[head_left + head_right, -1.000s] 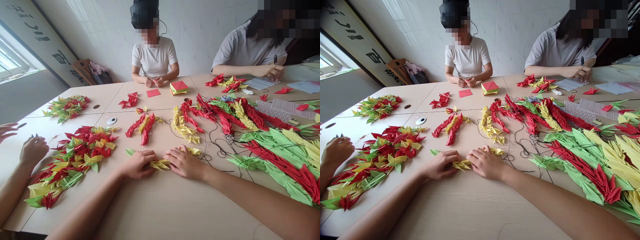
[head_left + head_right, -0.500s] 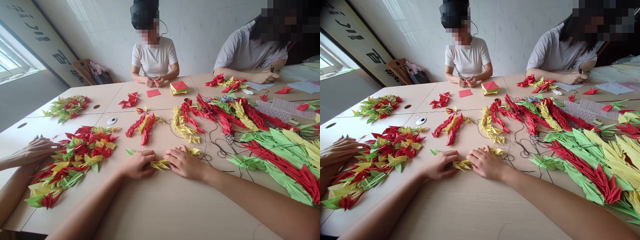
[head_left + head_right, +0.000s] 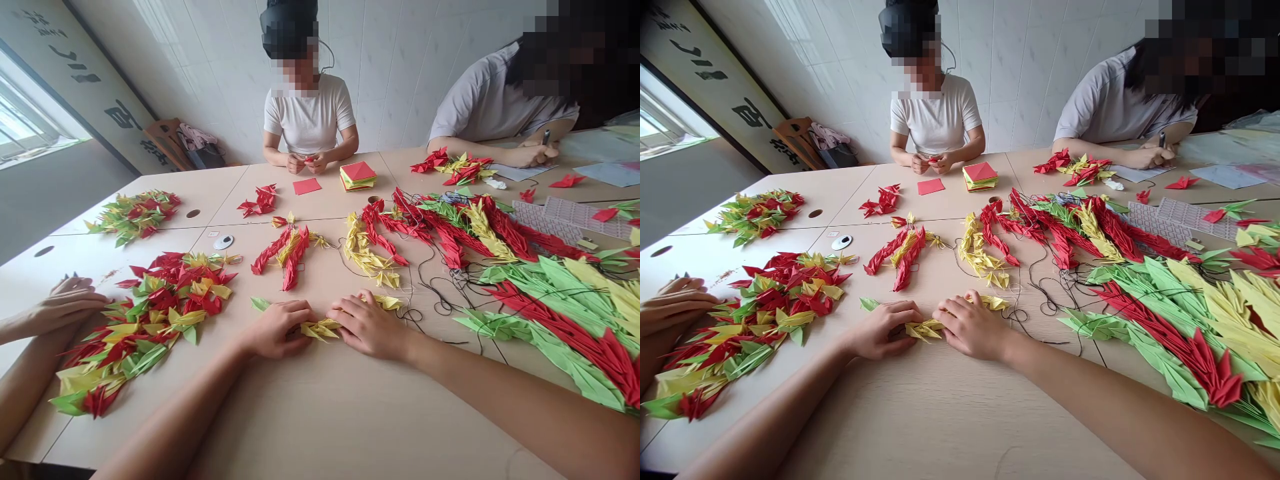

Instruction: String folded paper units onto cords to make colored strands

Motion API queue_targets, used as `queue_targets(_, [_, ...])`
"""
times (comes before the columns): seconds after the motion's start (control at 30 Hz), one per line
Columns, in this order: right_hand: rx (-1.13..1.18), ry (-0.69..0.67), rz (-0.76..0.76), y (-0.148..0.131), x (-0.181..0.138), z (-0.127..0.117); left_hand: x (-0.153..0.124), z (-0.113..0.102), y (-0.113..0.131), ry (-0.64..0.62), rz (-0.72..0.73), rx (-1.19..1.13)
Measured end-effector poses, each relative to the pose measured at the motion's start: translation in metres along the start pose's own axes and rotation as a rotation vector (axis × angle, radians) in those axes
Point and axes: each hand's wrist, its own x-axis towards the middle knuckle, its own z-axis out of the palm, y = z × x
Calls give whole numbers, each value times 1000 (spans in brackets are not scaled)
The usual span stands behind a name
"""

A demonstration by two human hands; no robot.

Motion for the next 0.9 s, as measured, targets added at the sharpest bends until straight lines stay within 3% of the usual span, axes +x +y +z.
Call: queue_targets(0.9, [-21,-22,4,-1,0,-3,1,-1,1,4,1,-6])
